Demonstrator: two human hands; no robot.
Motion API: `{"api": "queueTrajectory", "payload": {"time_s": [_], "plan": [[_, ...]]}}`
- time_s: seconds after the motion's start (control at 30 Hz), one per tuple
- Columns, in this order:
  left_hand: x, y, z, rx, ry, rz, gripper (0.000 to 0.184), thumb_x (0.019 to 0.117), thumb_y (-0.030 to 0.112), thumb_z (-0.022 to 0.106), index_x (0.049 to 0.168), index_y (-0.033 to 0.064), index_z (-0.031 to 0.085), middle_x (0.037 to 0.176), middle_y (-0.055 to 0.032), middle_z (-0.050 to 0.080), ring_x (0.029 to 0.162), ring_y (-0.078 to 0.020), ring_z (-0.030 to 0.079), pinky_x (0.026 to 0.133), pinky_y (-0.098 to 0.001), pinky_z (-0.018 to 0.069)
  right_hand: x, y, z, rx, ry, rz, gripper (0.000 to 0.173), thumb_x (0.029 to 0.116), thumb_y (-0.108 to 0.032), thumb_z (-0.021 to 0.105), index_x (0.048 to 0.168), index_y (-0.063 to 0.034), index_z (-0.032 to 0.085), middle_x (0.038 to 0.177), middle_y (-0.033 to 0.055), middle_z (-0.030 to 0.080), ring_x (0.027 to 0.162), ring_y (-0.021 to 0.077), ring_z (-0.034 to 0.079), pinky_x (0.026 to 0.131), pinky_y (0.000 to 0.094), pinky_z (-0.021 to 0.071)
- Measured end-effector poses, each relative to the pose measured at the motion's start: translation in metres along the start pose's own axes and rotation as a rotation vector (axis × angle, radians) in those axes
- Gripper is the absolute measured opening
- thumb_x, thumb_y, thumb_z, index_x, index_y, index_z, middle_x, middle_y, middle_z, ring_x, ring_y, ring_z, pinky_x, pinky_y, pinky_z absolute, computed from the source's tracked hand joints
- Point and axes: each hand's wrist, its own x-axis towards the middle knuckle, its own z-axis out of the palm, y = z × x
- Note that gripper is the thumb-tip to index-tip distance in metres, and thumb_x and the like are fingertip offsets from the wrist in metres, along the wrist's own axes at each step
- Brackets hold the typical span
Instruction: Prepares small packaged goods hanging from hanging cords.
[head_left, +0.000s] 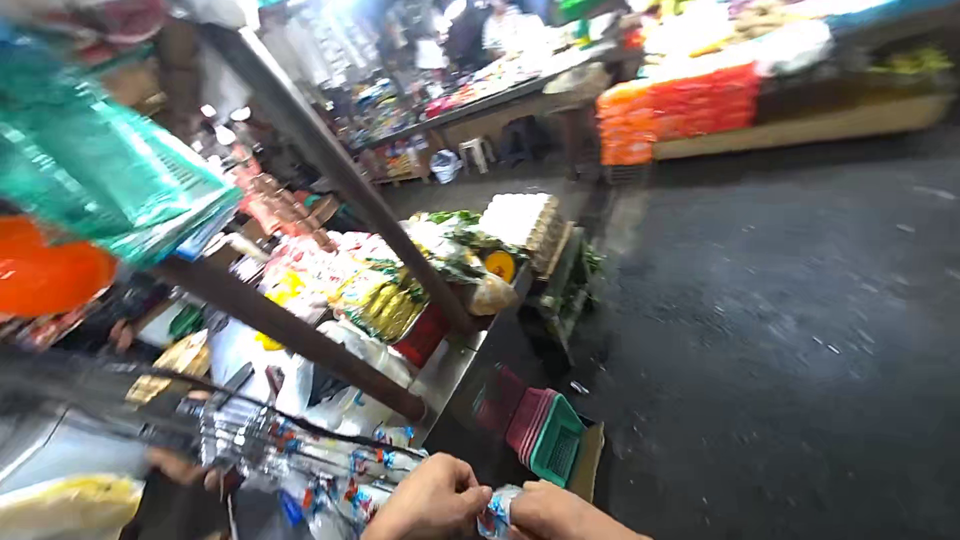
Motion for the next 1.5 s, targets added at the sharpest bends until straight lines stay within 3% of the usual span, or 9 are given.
{"api": "queueTrajectory", "payload": {"time_s": [0.17,0.3,0.4,0.6,0.77,0.93,1.07,1.27,1.5], "plan": [[0.012,-0.003,-0.010,-0.239,0.074,-0.148,0.035,0.1023,0.035,0.061,0.094,0.0027,0.072,0.080,-0.0031,0.073,0.067,-0.0115,0.066,0.071,-0.0350,0.0554,0.039,0.030,0.025,-0.187,0.032,-0.157,0.021,0.1054,-0.018,0.055,0.105,-0.0037,0.071,0.111,0.0133,0.074,0.117,0.0288,0.068,0.110,0.0528,0.0480],[0.001,-0.020,-0.007,-0.585,0.241,-0.198,0.026,0.1010,0.027,0.063,0.093,0.0051,0.073,0.082,-0.0006,0.075,0.066,-0.0065,0.066,0.061,-0.0251,0.0507,0.065,0.047,0.038,-0.250,0.108,-0.248,0.022,0.1048,-0.022,0.056,0.110,-0.0090,0.073,0.109,0.0077,0.075,0.116,0.0244,0.069,0.105,0.0484,0.0520],[-0.021,-0.027,0.001,-0.915,0.332,-0.141,0.020,0.1028,0.019,0.060,0.110,0.0025,0.069,0.097,-0.0055,0.076,0.083,-0.0106,0.072,0.073,-0.0255,0.0572,0.075,0.052,0.042,-0.192,0.170,-0.273,0.024,0.1058,-0.023,0.055,0.118,-0.0125,0.073,0.106,0.0041,0.075,0.113,0.0210,0.069,0.103,0.0433,0.0539],[-0.049,-0.034,0.021,-1.202,0.529,0.006,0.025,0.1019,0.012,0.056,0.123,0.0015,0.066,0.113,-0.0095,0.075,0.093,-0.0120,0.073,0.077,-0.0250,0.0579,0.094,0.043,0.033,-0.079,0.165,-0.267,0.021,0.1054,-0.022,0.055,0.099,-0.0083,0.069,0.076,0.0055,0.067,0.069,0.0178,0.069,0.064,0.0350,0.0592],[-0.059,-0.046,0.020,-1.093,0.592,0.076,0.034,0.0956,0.004,0.054,0.129,0.0011,0.062,0.118,-0.0057,0.073,0.092,-0.0057,0.068,0.074,-0.0219,0.0527,0.122,0.028,0.015,-0.180,0.041,-0.388,0.023,0.1070,-0.026,0.051,0.098,-0.0103,0.066,0.074,0.0035,0.066,0.062,0.0156,0.066,0.053,0.0340,0.0563],[-0.071,-0.069,0.010,-0.860,0.565,0.193,0.045,0.0928,0.001,0.054,0.138,-0.0024,0.057,0.126,-0.0087,0.067,0.109,-0.0073,0.065,0.094,-0.0272,0.0536,0.157,-0.005,0.012,-0.400,-0.026,-0.506,0.019,0.1050,-0.020,0.051,0.101,-0.0095,0.067,0.082,0.0065,0.069,0.071,0.0213,0.071,0.063,0.0382,0.0602],[-0.075,-0.082,0.005,-0.642,0.600,0.259,0.033,0.0905,0.007,0.065,0.124,0.0035,0.065,0.108,-0.0019,0.071,0.097,-0.0056,0.068,0.087,-0.0266,0.0576,0.179,-0.031,-0.002,-0.514,-0.075,-0.554,0.016,0.1033,-0.014,0.053,0.097,-0.0081,0.067,0.082,0.0083,0.068,0.078,0.0257,0.069,0.069,0.0424,0.0574],[-0.080,-0.090,-0.006,-0.399,0.676,0.104,0.019,0.0912,0.024,0.068,0.108,0.0165,0.070,0.088,0.0061,0.071,0.079,-0.0021,0.066,0.074,-0.0265,0.0567,0.184,-0.028,0.018,-0.370,0.123,-0.514,0.017,0.1030,-0.020,0.062,0.098,-0.0096,0.073,0.093,0.0041,0.070,0.095,0.0161,0.067,0.088,0.0326,0.0544],[-0.043,-0.089,0.010,0.291,1.285,0.245,0.018,0.0891,0.017,0.064,0.101,0.0105,0.075,0.089,-0.0061,0.067,0.075,-0.0192,0.068,0.058,-0.0351,0.0566,0.183,-0.022,0.029,-0.146,0.323,-0.407,0.013,0.1028,-0.013,0.060,0.102,-0.0034,0.069,0.123,0.0129,0.066,0.113,0.0137,0.067,0.093,0.0263,0.0589]]}}
